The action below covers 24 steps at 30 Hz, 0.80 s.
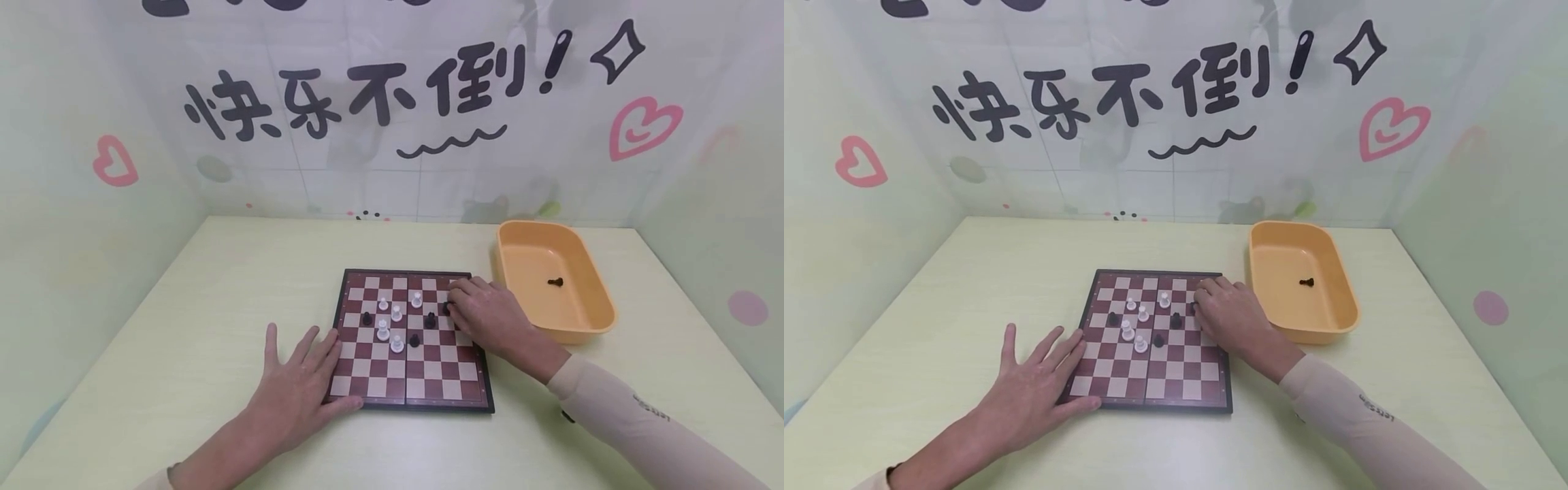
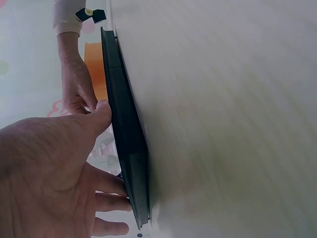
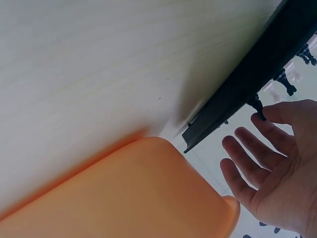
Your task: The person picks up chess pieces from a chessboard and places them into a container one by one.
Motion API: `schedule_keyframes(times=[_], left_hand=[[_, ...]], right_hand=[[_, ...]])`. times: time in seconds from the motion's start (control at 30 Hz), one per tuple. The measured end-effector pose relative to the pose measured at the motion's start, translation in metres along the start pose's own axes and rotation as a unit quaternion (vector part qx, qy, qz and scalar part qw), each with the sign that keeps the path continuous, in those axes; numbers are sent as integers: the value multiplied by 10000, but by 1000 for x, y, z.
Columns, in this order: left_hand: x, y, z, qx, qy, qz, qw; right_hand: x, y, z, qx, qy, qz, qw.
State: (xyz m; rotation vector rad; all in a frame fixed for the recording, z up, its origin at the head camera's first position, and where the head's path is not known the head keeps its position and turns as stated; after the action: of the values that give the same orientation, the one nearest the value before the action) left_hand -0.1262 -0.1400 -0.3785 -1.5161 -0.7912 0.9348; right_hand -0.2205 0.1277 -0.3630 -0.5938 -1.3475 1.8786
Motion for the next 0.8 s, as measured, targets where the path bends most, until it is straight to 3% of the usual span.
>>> schedule_keyframes(times=[0.3,0.8], left_hand=[[-1,-1,0,-80,-8,-140,9999],[-1,3,0,-11,10,43,10000]], right_hand=[[1,-2,-2,-38,35,30,10000],[-2,2,-3,57,23,-78,10000]])
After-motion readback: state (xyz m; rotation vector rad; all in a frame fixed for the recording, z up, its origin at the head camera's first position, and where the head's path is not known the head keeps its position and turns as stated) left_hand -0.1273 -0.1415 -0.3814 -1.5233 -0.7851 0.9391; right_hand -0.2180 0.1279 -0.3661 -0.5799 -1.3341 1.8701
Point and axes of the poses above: each hand's wrist, its own z-axis towards the middle knuckle, its own y-axis out of the palm, x = y × z, the point moved 5 cm from there along z, towards the middle knuckle, and after that the axes turned 3 degrees about -x, right-handed, at the moved point
